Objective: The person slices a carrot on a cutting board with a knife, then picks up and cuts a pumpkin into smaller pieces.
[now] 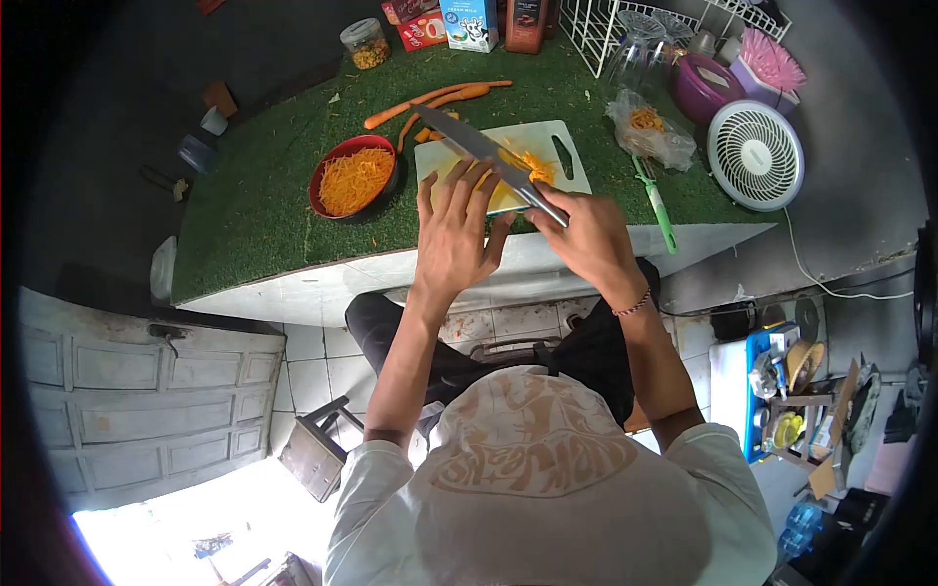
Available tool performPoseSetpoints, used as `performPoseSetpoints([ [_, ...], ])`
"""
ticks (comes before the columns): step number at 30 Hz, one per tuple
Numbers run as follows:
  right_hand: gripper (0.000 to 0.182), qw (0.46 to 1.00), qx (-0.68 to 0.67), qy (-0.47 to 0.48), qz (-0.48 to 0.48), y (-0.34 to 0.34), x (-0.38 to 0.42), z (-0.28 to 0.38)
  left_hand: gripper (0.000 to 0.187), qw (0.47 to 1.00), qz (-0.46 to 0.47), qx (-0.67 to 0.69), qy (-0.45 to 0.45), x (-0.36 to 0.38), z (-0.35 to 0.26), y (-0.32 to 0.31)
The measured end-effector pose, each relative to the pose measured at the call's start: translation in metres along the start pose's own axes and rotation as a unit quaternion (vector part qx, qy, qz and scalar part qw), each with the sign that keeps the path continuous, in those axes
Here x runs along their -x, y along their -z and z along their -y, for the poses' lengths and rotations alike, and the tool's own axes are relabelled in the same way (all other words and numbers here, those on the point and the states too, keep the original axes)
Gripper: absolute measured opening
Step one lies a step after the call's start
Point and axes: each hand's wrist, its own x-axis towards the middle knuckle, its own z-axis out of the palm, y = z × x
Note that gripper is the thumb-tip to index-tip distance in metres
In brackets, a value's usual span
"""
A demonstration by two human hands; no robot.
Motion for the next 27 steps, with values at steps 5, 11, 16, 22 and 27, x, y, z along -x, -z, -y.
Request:
performPoseSetpoints([
  [5, 0.037, 0.996, 0.033, 0.066, -0.046, -0.007, 0.011, -0.001, 0.048, 0.996, 0.078, -0.049, -0.018, -0.002, 0.007, -0.004],
  [11, 0.037, 0.993, 0.057, 0.076, -0.062, -0.012, 0.012, 0.004, 0.052, 0.990, 0.114, -0.042, -0.072, -0.015, 0.021, -0.016],
  [16, 0.033, 0.996, 0.083, 0.019, -0.003, -0.015, 0.008, -0.001, 0.058, 0.987, 0.140, 0.005, -0.082, -0.023, 0.031, -0.030],
  [22, 0.028, 0.996, 0.087, 0.032, -0.017, -0.021, 0.012, -0.007, 0.060, 0.984, 0.160, 0.008, -0.082, -0.020, 0.033, -0.040],
  [27, 0.024, 0.996, 0.087, 0.025, -0.007, -0.026, 0.015, -0.005, 0.061, 0.978, 0.192, 0.002, -0.080, -0.023, 0.030, -0.040],
])
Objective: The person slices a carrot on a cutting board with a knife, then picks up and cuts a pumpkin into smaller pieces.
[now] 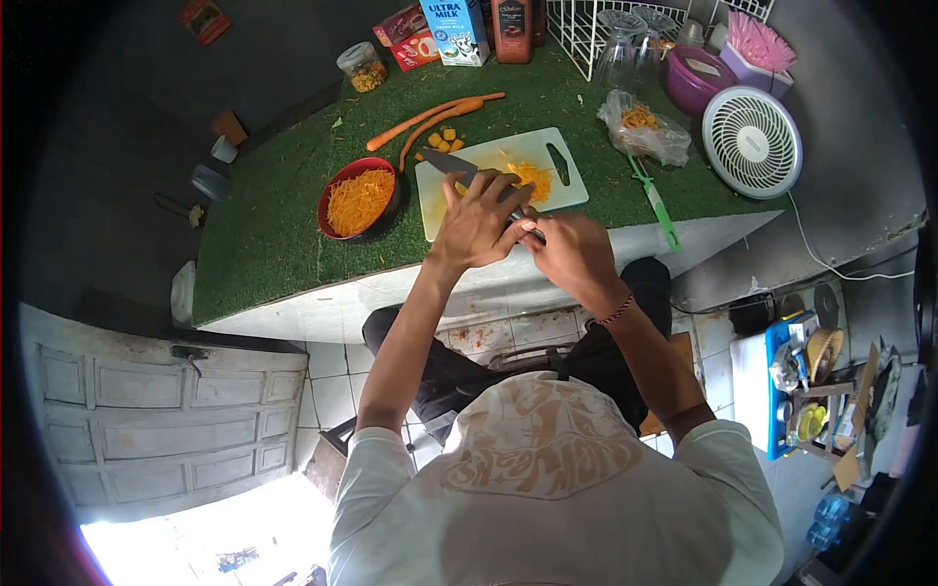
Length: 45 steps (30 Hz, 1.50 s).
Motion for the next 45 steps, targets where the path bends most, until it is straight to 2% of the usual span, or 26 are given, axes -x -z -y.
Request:
performPoseSetpoints([
  [2, 0.024, 1.000, -0.002, -0.001, -0.008, -0.001, 0.001, 0.000, 0.061, 1.000, -0.020, 0.010, -0.003, 0.002, 0.002, -0.002],
  [5, 0.029, 0.999, -0.014, 0.000, -0.040, 0.002, 0.001, -0.001, 0.063, 0.992, -0.117, -0.035, 0.028, 0.007, 0.002, 0.001],
  [9, 0.038, 0.999, -0.001, -0.011, -0.040, 0.004, 0.005, -0.001, 0.066, 0.974, -0.171, -0.054, 0.139, 0.008, 0.012, -0.008],
  [13, 0.040, 0.998, 0.006, 0.017, -0.064, 0.003, 0.004, 0.000, 0.065, 0.982, -0.111, -0.066, 0.140, 0.007, 0.010, -0.012],
  [17, 0.038, 0.999, 0.012, 0.004, -0.043, 0.007, 0.000, 0.005, 0.064, 0.990, -0.080, -0.036, 0.110, -0.002, 0.006, -0.009],
  [20, 0.034, 0.999, 0.012, 0.022, -0.041, 0.002, 0.000, 0.004, 0.064, 0.997, -0.028, 0.042, 0.064, -0.008, 0.001, -0.012],
  [23, 0.025, 0.998, 0.004, 0.016, -0.064, -0.002, 0.000, 0.005, 0.047, 0.987, -0.112, 0.108, 0.049, -0.012, -0.003, -0.016],
  [25, 0.018, 0.998, -0.007, 0.001, -0.068, 0.003, 0.000, 0.007, 0.034, 0.978, -0.172, 0.099, 0.059, -0.013, -0.005, -0.004],
  [28, 0.016, 0.994, -0.072, 0.001, -0.087, 0.001, 0.003, -0.005, 0.019, 0.956, -0.252, 0.128, 0.078, -0.008, 0.000, 0.012],
  [30, 0.020, 0.978, -0.199, -0.059, -0.022, 0.011, 0.005, -0.016, 0.015, 0.937, -0.317, 0.131, 0.068, -0.007, 0.002, 0.019],
  [32, 0.030, 0.942, -0.306, -0.134, 0.042, 0.020, 0.008, -0.026, 0.020, 0.922, -0.288, 0.228, 0.127, -0.003, 0.000, 0.020],
  [33, 0.032, 0.931, -0.318, -0.172, 0.049, 0.027, 0.009, -0.028, 0.023, 0.909, -0.273, 0.275, 0.156, -0.001, -0.001, 0.021],
  [34, 0.034, 0.919, -0.330, -0.210, 0.056, 0.037, 0.009, -0.029, 0.035, 0.906, -0.253, 0.289, 0.179, -0.001, -0.003, 0.021],
  [36, 0.039, 0.889, -0.363, -0.270, 0.072, 0.043, 0.010, -0.038, 0.040, 0.892, -0.236, 0.321, 0.214, -0.006, -0.006, 0.010],
  [38, 0.039, 0.882, -0.366, -0.290, 0.069, 0.042, 0.011, -0.044, 0.047, 0.884, -0.208, 0.348, 0.231, -0.013, -0.006, -0.003],
  [41, 0.041, 0.874, -0.369, -0.309, 0.069, 0.037, 0.014, -0.052, 0.046, 0.856, -0.221, 0.399, 0.244, -0.024, -0.003, -0.033],
  [45, 0.041, 0.867, -0.367, -0.334, 0.057, 0.037, 0.015, -0.050, 0.052, 0.875, -0.209, 0.356, 0.252, -0.032, -0.008, -0.031],
])
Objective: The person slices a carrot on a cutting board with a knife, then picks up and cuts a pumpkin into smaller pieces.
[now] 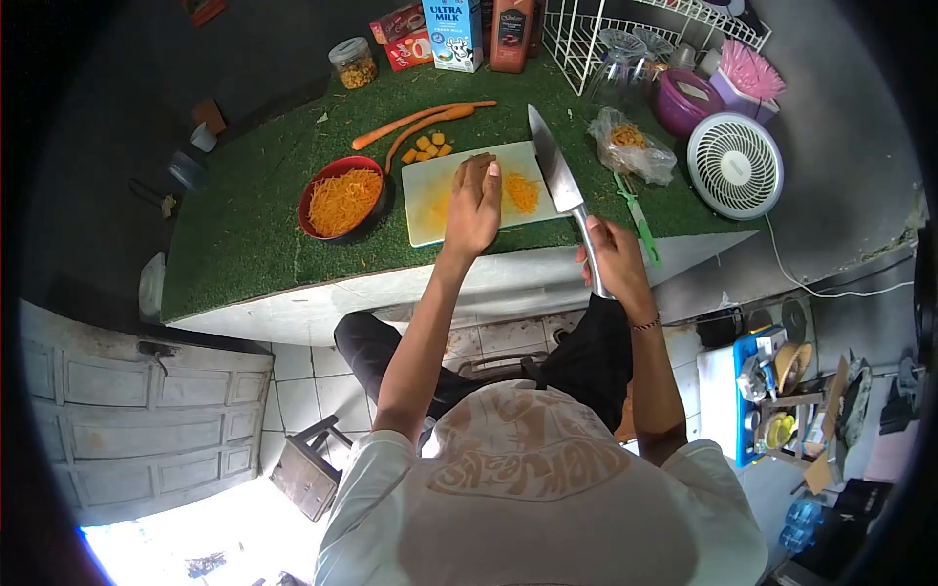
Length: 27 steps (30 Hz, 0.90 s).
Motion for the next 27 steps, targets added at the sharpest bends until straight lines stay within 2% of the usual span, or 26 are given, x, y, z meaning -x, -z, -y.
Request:
performPoseSetpoints([
  [9, 0.044, 1.000, 0.017, -0.015, 0.012, -0.001, -0.005, -0.011, 0.056, 0.999, 0.025, -0.018, 0.031, -0.010, -0.005, -0.003],
  [15, 0.046, 1.000, -0.003, -0.025, 0.017, -0.001, -0.004, -0.010, 0.058, 0.995, -0.029, -0.075, -0.063, -0.015, 0.014, -0.020],
  [21, 0.047, 0.999, -0.025, -0.037, 0.026, -0.017, -0.006, -0.015, 0.058, 0.994, 0.034, -0.089, -0.061, -0.018, 0.019, -0.031],
  [24, 0.046, 0.996, -0.075, -0.041, 0.039, -0.037, -0.004, -0.018, 0.063, 0.987, 0.020, -0.154, -0.051, -0.014, 0.008, -0.049],
  [25, 0.044, 0.993, -0.096, -0.042, 0.049, -0.045, -0.003, -0.019, 0.067, 0.980, 0.012, -0.172, -0.098, -0.014, 0.015, -0.057],
  [27, 0.043, 0.990, -0.120, -0.041, 0.061, -0.058, 0.002, -0.018, 0.065, 0.972, 0.022, -0.214, -0.091, -0.010, 0.020, -0.066],
])
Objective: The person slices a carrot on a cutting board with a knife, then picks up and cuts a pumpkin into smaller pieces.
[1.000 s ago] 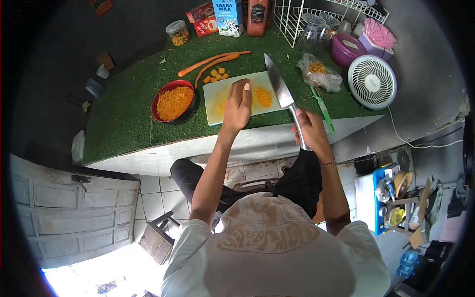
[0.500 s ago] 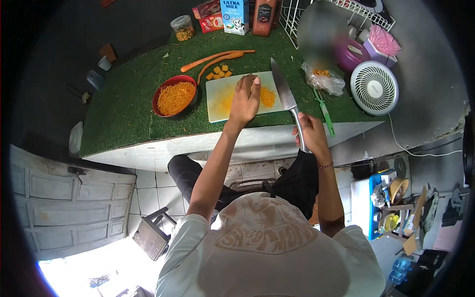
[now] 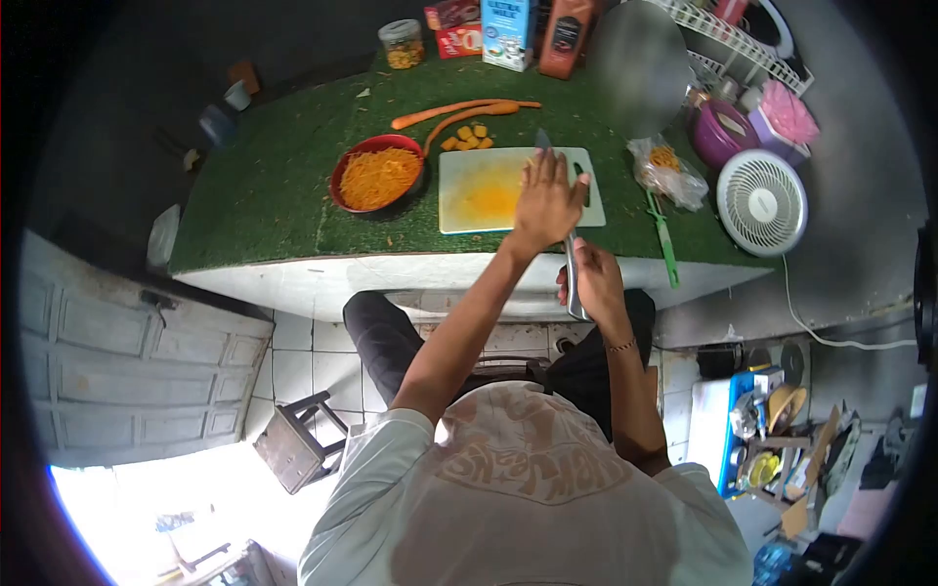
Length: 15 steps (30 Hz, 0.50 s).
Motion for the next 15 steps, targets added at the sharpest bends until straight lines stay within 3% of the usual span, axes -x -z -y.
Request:
performPoseSetpoints([
  [3, 0.045, 0.997, -0.073, -0.006, -0.004, -0.011, -0.004, -0.002, 0.062, 1.000, -0.001, 0.003, -0.003, -0.003, 0.001, 0.005],
  [8, 0.044, 0.995, -0.086, 0.023, 0.033, -0.020, -0.008, 0.015, 0.061, 1.000, -0.010, 0.027, 0.001, -0.014, 0.007, 0.030],
  [12, 0.040, 0.994, -0.080, 0.045, 0.062, -0.049, -0.005, 0.051, 0.057, 0.997, -0.078, -0.027, -0.008, -0.030, 0.012, 0.078],
  [15, 0.040, 0.989, -0.047, 0.090, 0.107, -0.089, -0.005, 0.080, 0.054, 0.985, -0.146, -0.080, -0.039, -0.033, 0.050, 0.128],
])
